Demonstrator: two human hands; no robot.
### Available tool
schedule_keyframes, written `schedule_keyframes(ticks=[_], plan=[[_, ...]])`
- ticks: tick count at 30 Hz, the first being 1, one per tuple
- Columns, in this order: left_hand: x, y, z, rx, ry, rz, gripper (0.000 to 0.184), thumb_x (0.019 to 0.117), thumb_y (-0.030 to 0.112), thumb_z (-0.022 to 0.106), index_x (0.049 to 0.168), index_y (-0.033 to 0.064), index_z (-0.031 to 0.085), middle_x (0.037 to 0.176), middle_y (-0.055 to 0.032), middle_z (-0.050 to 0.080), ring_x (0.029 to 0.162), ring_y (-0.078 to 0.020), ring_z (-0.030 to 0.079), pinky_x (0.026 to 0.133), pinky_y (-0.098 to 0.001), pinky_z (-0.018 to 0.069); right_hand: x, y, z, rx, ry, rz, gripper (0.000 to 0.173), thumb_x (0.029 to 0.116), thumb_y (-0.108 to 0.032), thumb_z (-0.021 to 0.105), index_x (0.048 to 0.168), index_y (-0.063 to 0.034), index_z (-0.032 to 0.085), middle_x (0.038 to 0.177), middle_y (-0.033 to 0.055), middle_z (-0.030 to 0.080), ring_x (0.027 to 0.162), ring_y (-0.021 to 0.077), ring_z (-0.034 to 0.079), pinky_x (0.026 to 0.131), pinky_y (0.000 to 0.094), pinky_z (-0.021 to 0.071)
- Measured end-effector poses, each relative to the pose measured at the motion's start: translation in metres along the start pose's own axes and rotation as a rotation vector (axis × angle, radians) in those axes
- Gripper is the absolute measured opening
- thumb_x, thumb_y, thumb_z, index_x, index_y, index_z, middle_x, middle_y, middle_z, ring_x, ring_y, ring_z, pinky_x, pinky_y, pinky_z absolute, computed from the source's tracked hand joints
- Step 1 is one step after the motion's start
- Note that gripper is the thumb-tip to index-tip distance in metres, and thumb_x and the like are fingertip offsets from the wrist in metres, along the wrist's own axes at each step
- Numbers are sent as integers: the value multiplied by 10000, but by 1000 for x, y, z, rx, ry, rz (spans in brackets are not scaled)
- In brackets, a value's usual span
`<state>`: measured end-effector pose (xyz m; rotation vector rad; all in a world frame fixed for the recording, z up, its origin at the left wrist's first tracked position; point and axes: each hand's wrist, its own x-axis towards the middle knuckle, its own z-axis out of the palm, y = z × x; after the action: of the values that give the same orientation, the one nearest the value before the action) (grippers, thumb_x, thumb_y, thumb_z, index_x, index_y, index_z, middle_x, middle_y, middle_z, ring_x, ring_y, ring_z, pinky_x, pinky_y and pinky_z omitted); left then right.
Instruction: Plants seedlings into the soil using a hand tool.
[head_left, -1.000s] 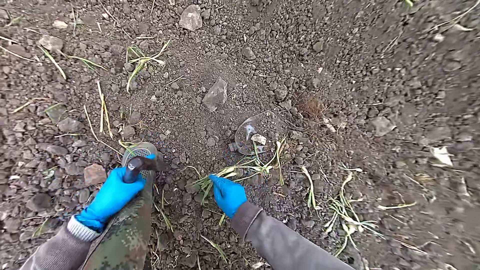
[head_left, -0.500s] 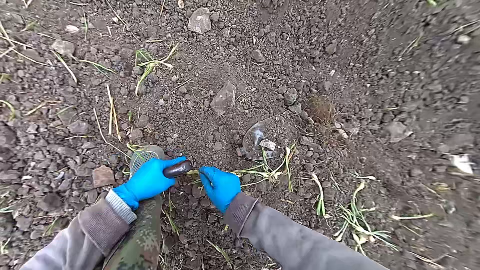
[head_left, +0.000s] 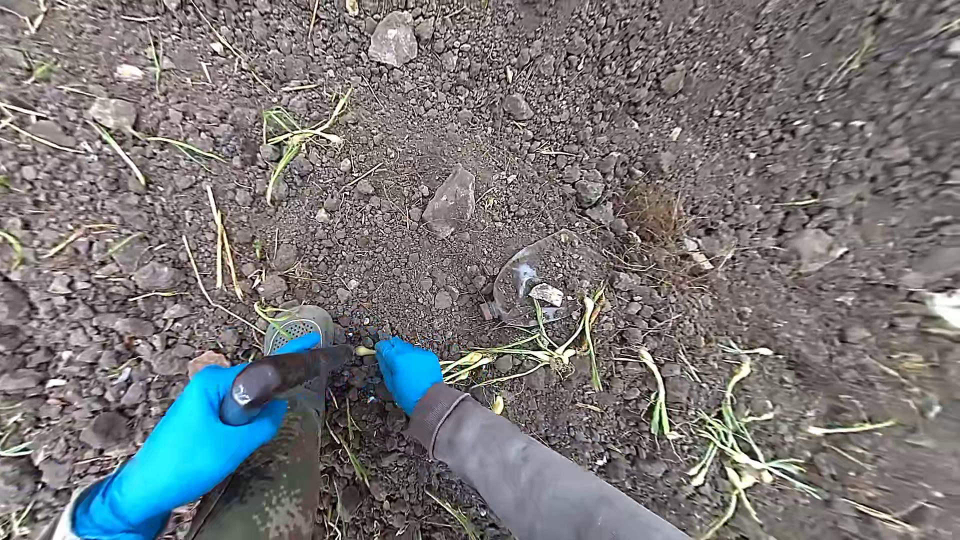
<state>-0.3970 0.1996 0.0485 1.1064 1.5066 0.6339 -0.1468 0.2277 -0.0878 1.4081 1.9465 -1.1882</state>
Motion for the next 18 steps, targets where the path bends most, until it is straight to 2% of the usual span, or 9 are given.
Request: schedule_keyframes(ticks=[2,3,5,8,10,12,14,15,18], plan=[[4,39,-13,43,-100,164,400,801,168,715,1191,248,745,1041,136,748,835,44,673,743,-166,582,-14,9,-12,15,10,-4,370,1096,-316,441,1345,-178,678,1205,119,712,1039,313,719,844,542,579],[12,51,-12,101,-141,159,484,781,169,706,1257,256,729,1083,142,747,858,51,674,757,-170,586,-20,11,-19,24,32,-12,367,1092,-328,456,1336,-188,692,1196,106,724,1040,302,723,851,537,578],[39,43,11,257,-205,-39,596,741,174,724,1316,328,710,946,154,749,727,45,644,649,-222,561,-31,11,-31,33,139,-42,334,1075,-327,504,1272,-188,734,1125,84,750,984,285,737,809,531,585],[66,-35,50,279,-358,-274,677,835,116,722,1466,324,587,897,-20,731,753,-128,655,720,-426,548,-34,4,-38,-15,332,-95,286,1037,-297,561,1164,-170,784,1011,78,772,887,273,753,721,515,595],[56,-51,54,217,-325,-295,672,836,115,705,1466,316,587,926,-1,734,759,-91,645,730,-373,544,-25,-9,-37,-64,313,-85,267,1029,-262,568,1130,-140,783,975,100,763,877,293,749,721,522,593],[42,-38,45,161,-258,-288,626,824,117,697,1418,304,635,927,47,733,743,-37,632,713,-297,539,-1,-30,-35,-106,55,8,272,1057,-238,514,1179,-121,727,1096,125,737,1009,331,721,820,556,567],[24,-21,33,130,-151,-240,492,768,136,696,1243,256,746,826,105,715,655,15,603,612,-222,519,21,-44,-16,-78,-124,70,227,1033,-167,549,1180,-104,709,1164,143,719,1064,362,701,849,589,556],[17,-19,30,124,-98,-205,403,736,145,688,1121,233,770,742,127,669,602,35,565,559,-195,483,27,-48,-4,-58,-136,82,210,1013,-140,568,1161,-94,711,1157,152,720,1054,370,703,838,593,557],[10,-45,25,98,-45,-175,298,738,157,688,1021,187,776,751,137,684,635,63,595,590,-160,507,24,-42,16,-22,-27,-7,255,1023,-175,573,1232,-107,702,1216,156,689,1101,352,682,905,551,552]])
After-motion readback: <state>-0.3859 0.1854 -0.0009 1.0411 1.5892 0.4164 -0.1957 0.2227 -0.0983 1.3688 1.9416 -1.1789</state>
